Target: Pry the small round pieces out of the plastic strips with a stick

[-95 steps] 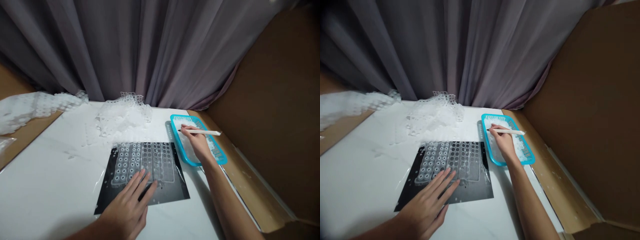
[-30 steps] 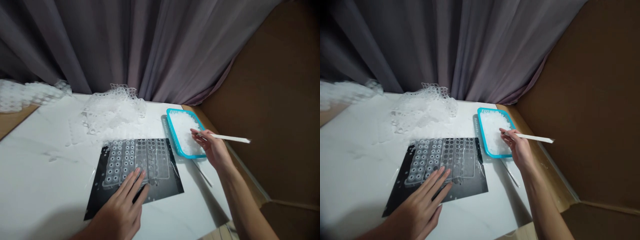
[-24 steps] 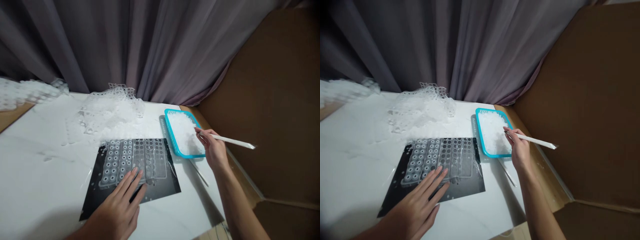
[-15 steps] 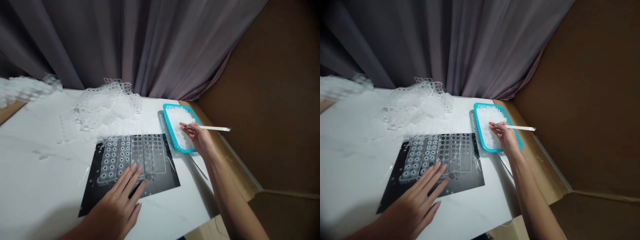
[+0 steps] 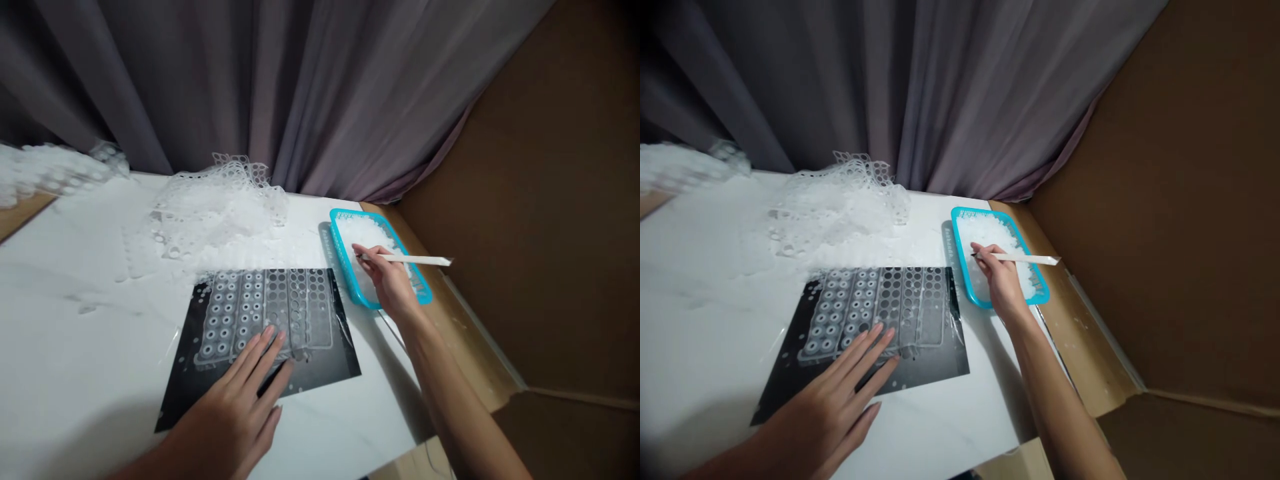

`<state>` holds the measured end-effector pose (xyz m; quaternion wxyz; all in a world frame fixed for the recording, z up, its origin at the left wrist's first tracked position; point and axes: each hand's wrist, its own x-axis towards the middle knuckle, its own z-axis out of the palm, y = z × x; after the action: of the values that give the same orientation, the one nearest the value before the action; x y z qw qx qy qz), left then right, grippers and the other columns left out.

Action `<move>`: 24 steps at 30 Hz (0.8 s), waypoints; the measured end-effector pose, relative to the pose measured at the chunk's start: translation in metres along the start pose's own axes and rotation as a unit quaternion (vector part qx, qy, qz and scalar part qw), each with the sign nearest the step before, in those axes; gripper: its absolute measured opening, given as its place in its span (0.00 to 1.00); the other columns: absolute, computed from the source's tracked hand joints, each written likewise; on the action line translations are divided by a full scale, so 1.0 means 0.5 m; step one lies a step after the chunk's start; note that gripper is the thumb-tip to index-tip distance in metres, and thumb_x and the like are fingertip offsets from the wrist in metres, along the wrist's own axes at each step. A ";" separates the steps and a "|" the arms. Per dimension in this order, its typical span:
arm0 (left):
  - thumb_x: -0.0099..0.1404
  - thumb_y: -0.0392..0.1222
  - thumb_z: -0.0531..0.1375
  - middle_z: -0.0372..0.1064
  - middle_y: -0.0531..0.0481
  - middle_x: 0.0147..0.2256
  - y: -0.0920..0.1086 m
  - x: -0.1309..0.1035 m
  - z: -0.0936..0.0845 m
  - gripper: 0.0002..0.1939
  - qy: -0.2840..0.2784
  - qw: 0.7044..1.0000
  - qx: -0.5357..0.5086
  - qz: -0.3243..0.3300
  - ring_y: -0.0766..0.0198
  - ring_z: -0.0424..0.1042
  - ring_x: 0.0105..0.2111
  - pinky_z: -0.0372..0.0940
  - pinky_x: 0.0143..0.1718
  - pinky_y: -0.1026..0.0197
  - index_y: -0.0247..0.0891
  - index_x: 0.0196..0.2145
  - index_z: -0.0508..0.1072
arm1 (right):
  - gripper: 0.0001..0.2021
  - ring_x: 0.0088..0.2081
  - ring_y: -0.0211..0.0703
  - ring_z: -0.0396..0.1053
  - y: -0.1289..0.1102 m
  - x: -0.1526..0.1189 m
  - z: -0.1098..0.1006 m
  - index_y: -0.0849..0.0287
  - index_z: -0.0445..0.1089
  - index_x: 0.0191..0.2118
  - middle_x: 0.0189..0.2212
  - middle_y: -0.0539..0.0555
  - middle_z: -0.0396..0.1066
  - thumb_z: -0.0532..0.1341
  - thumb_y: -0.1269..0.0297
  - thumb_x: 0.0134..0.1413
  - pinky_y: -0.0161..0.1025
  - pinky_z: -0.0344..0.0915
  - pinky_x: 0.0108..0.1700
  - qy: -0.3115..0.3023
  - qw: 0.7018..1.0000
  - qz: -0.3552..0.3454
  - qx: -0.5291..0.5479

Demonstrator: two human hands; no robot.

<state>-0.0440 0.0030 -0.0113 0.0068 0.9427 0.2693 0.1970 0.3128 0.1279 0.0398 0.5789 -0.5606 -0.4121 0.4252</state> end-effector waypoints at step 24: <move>0.78 0.43 0.59 0.62 0.34 0.73 -0.006 0.263 -0.043 0.28 0.027 0.988 0.039 0.150 0.47 0.61 0.74 0.57 0.74 0.48 0.28 0.70 0.66 | 0.18 0.66 0.50 0.72 0.039 0.128 -0.044 0.51 0.69 0.29 0.54 0.51 0.81 0.77 0.50 0.52 0.45 0.74 0.64 0.005 0.997 -0.045 -0.059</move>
<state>0.0488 0.0707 0.0568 -0.0667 0.9662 0.1326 0.2106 0.3521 0.1826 0.0198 0.5655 -0.5768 -0.4586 0.3704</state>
